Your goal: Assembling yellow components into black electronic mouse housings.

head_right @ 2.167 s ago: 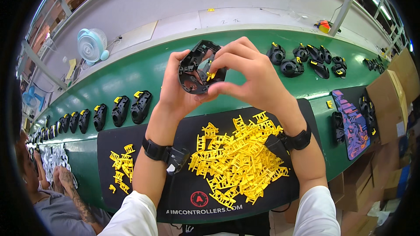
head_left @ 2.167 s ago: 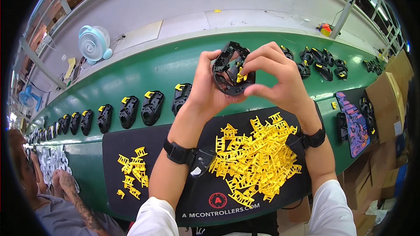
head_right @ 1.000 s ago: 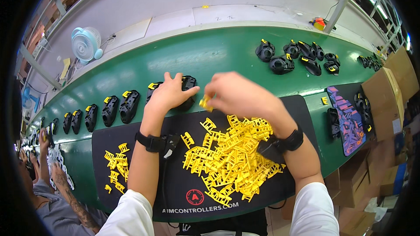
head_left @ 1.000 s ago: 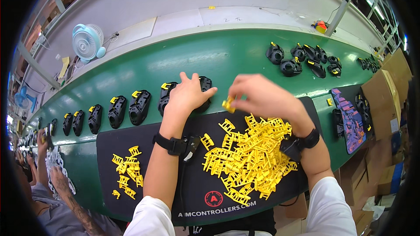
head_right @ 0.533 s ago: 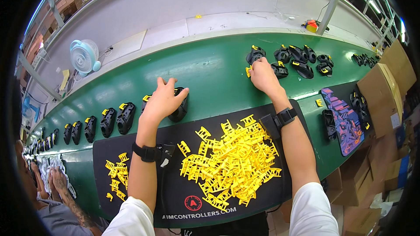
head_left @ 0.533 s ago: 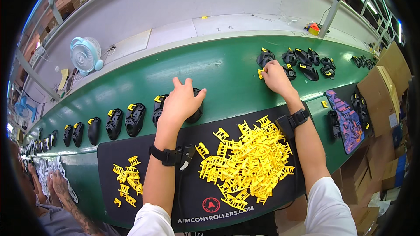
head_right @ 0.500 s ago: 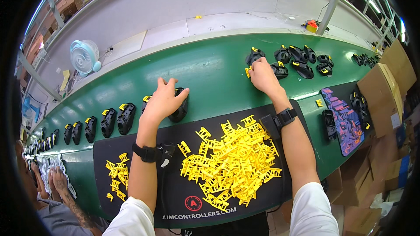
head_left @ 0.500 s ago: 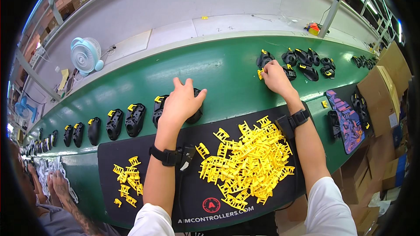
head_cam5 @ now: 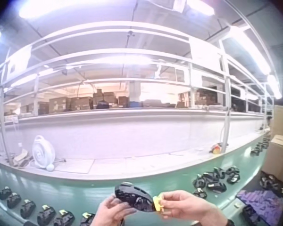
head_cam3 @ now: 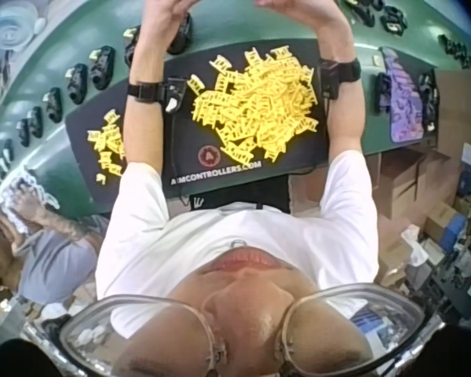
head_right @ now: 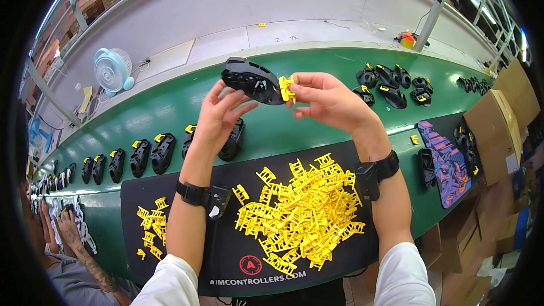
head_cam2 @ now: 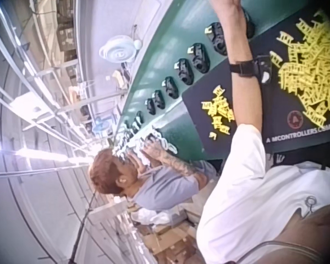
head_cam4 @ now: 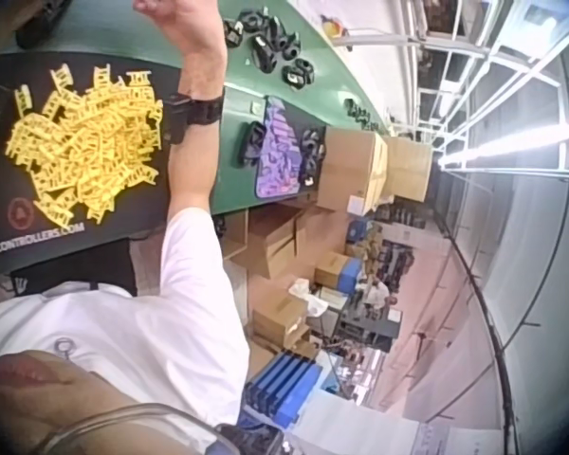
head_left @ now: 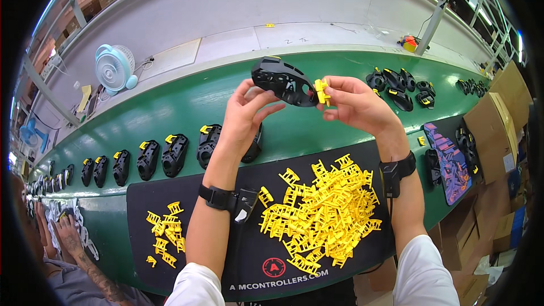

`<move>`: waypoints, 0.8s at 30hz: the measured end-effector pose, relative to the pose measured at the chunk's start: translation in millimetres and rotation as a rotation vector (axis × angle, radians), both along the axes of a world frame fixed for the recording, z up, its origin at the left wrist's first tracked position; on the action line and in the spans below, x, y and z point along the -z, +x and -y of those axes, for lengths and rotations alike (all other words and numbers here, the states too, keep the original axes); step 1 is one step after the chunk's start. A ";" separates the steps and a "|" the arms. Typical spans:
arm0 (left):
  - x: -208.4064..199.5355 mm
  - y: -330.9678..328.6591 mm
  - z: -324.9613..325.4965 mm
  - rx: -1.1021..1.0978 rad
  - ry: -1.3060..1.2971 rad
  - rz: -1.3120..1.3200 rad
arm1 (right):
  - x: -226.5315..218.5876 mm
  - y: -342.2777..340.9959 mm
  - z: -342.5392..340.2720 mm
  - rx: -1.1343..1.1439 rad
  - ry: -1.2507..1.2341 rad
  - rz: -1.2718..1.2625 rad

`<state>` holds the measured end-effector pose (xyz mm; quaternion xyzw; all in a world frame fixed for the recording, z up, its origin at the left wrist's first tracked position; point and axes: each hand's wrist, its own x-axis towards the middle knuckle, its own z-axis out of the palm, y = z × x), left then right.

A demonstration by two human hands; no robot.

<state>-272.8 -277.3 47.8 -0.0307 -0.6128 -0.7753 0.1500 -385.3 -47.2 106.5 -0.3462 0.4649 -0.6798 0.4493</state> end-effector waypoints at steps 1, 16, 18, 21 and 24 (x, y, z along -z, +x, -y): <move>-4.5 0.8 -3.9 -0.017 0.232 -0.101 | -4.2 5.3 2.4 0.140 0.045 -0.146; -25.5 9.1 -39.7 0.154 0.196 -0.166 | -35.7 53.5 11.0 0.850 0.083 -1.070; -25.3 8.5 -43.1 0.212 0.216 -0.135 | -36.6 56.4 11.7 0.840 0.102 -1.112; -26.4 10.1 -48.6 0.211 0.147 -0.143 | -34.1 53.8 11.6 0.863 0.068 -1.234; -30.1 11.9 -50.4 0.199 0.113 -0.148 | -33.2 54.0 12.2 0.892 0.033 -1.329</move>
